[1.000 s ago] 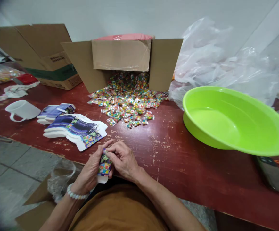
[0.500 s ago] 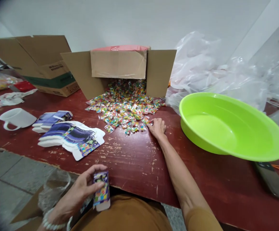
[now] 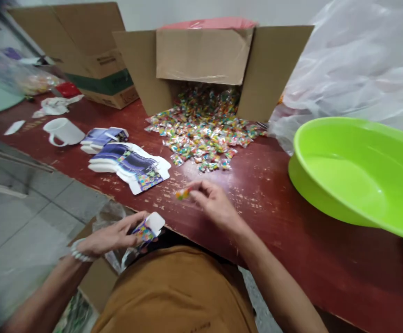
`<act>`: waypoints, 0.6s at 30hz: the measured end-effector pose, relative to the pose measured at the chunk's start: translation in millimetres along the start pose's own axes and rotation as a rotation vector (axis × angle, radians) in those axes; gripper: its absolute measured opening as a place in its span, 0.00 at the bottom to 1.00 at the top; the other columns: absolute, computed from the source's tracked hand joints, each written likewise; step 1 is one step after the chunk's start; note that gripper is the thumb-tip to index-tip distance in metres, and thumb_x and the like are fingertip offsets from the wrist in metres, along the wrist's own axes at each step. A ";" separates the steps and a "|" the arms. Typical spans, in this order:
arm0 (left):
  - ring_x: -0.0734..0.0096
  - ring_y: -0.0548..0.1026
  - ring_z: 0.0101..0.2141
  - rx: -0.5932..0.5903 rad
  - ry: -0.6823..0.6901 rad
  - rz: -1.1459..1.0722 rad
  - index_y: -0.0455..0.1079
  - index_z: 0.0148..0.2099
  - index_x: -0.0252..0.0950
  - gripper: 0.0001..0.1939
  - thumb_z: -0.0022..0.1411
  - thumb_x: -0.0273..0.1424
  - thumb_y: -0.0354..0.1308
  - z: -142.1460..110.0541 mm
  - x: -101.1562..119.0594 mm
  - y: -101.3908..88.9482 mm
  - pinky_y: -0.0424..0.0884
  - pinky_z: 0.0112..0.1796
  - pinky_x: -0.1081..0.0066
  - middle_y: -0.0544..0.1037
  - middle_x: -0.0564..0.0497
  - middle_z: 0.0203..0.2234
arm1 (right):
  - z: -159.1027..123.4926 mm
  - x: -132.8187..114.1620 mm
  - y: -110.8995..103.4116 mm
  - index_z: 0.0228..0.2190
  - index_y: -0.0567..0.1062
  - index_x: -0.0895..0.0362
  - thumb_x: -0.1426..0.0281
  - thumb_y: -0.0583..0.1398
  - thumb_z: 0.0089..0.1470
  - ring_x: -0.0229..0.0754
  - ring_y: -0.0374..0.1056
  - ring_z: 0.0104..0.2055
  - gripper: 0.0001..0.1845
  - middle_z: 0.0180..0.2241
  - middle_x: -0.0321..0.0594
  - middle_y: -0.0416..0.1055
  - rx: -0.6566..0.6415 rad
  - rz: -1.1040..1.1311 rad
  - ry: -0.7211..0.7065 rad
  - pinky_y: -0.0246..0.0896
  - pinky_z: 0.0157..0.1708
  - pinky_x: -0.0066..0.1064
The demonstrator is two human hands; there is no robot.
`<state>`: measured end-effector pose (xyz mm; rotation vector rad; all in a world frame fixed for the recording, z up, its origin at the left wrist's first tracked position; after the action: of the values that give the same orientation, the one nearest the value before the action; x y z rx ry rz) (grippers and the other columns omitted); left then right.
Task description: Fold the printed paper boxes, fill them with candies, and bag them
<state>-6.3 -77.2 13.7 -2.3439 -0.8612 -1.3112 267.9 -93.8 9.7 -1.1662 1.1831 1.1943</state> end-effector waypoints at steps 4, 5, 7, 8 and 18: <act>0.70 0.75 0.31 0.067 0.105 -0.148 0.66 0.53 0.38 0.22 0.55 0.31 0.62 11.0 5.1 21.2 0.72 0.35 0.71 0.76 0.50 0.33 | -19.0 -9.6 50.1 0.35 0.76 0.54 0.69 0.58 0.56 0.41 0.70 0.37 0.06 0.35 0.39 0.76 -0.032 -0.171 -0.110 0.65 0.40 0.33; 0.71 0.74 0.30 0.079 0.131 -0.151 0.66 0.52 0.37 0.22 0.55 0.29 0.61 12.3 5.3 25.9 0.72 0.34 0.72 0.75 0.50 0.33 | -19.6 -9.4 54.7 0.34 0.76 0.54 0.70 0.58 0.56 0.41 0.70 0.36 0.06 0.35 0.39 0.76 0.008 -0.216 -0.142 0.65 0.40 0.33; 0.72 0.72 0.29 0.094 0.178 -0.151 0.67 0.50 0.37 0.21 0.53 0.26 0.60 13.3 5.3 33.9 0.71 0.31 0.73 0.74 0.51 0.32 | -18.5 -6.9 57.9 0.34 0.75 0.54 0.71 0.59 0.55 0.41 0.70 0.35 0.05 0.34 0.39 0.76 0.076 -0.258 -0.181 0.65 0.39 0.33; 0.73 0.71 0.29 0.098 0.194 -0.155 0.68 0.49 0.37 0.20 0.52 0.25 0.59 13.5 5.0 37.1 0.70 0.30 0.74 0.73 0.52 0.31 | -17.5 -4.6 57.6 0.34 0.74 0.54 0.71 0.59 0.55 0.41 0.70 0.34 0.04 0.33 0.39 0.76 0.101 -0.252 -0.181 0.66 0.38 0.33; 0.76 0.71 0.24 0.163 0.302 -0.398 0.66 0.49 0.37 0.21 0.51 0.25 0.59 25.1 1.5 51.2 0.71 0.26 0.75 0.73 0.54 0.29 | -25.4 -1.6 62.8 0.32 0.78 0.53 0.70 0.61 0.56 0.43 0.70 0.35 0.04 0.31 0.39 0.76 0.067 -0.387 -0.277 0.64 0.39 0.36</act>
<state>43.5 -102.4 2.4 -1.8455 -1.3184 -1.6230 204.3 -117.3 9.4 -1.0790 0.7422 0.9735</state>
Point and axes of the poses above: each hand's wrist, its own z-axis towards the middle knuckle, its own y-axis out of the palm, x = y × z, the point moved 2 cm from there along z, towards the middle knuckle
